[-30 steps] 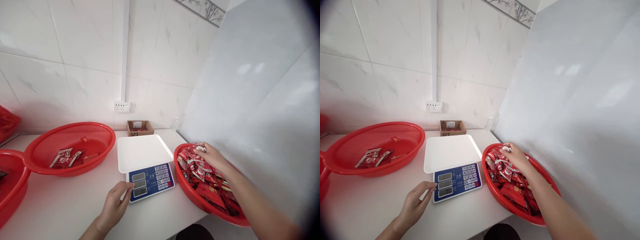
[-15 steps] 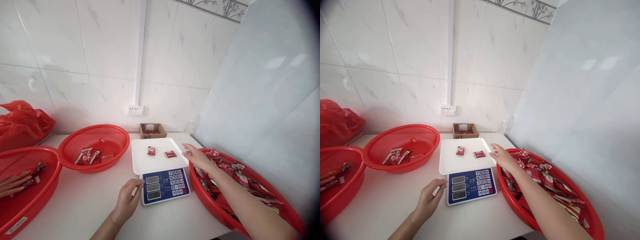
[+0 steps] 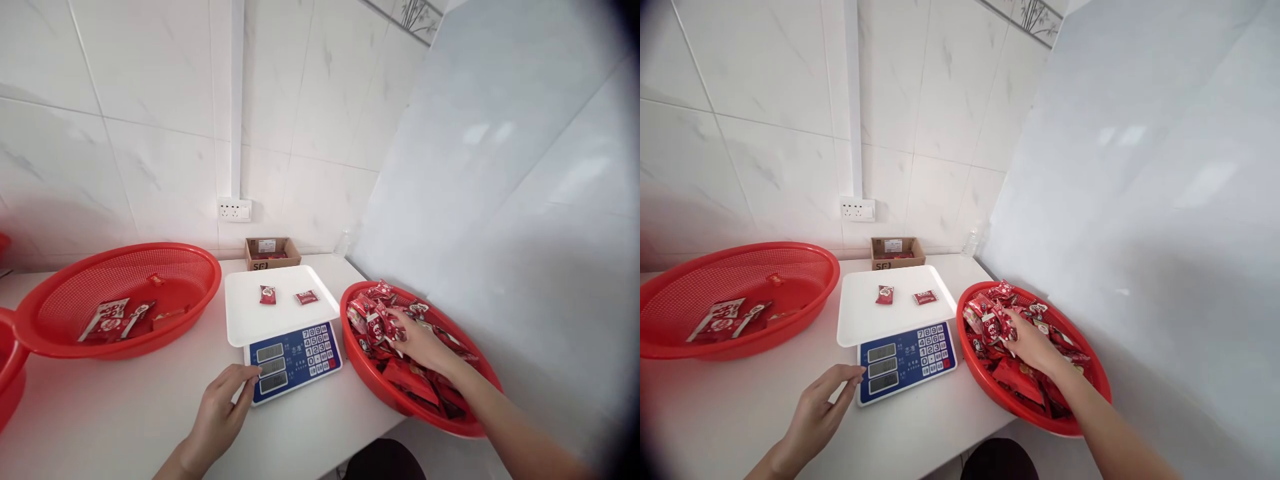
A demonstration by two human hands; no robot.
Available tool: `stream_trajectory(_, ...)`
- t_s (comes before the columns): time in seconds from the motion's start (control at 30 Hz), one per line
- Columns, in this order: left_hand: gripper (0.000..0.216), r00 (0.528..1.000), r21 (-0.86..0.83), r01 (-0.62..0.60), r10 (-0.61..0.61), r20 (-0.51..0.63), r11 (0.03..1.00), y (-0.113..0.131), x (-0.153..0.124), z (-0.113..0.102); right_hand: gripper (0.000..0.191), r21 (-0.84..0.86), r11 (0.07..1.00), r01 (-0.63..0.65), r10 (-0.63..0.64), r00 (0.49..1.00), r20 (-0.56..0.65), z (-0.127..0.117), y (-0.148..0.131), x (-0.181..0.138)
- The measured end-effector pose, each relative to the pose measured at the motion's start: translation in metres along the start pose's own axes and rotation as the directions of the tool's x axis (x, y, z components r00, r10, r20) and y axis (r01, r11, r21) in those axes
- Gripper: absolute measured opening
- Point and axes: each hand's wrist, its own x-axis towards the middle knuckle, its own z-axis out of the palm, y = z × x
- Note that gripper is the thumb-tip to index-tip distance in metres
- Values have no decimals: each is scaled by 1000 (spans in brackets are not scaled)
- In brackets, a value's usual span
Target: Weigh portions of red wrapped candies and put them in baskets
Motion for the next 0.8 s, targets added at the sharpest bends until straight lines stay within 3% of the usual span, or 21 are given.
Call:
stream_trajectory(0.1, 15, 1000, 9, 19, -19, -9, 1000, -1, -1, 0, 58, -25, 999, -42, 39, 995, -89, -16, -7, 9)
stream_trajectory(0.2, 16, 999, 1, 31, -31, -12, 1000, -2, -1, 0, 53, 128, 992, 0, 16, 992, -128, -26, -35, 19)
stream_trajectory(0.3, 16, 999, 4, 39, -39, -10, 999, -4, -1, 1, 52, 284, 950, 130, -105, 989, -102, -21, -83, 26)
stream_trajectory(0.4, 16, 998, 21, 60, -59, -25, 998, -6, -1, 1, 55, 294, 912, 284, -256, 958, -132, -10, -128, 33)
stream_trajectory(0.47, 17, 997, 27, 68, -67, -39, 997, -8, -1, 0, 53, 261, 905, 337, -303, 939, -160, -5, -141, 35)
stream_trajectory(0.57, 17, 997, 26, 66, -65, -46, 997, -8, -1, -1, 49, 180, 936, 303, -290, 952, -97, -6, -130, 31)
stream_trajectory(0.67, 16, 998, 19, 58, -57, -36, 998, -5, -1, -2, 50, 101, 964, 244, -254, 961, 106, -14, -94, 11)
stream_trajectory(0.8, 16, 1000, -3, 1, -1, 16, 1000, 2, -2, -1, 60, 18, 991, 132, -130, 935, 329, -18, -46, -27)
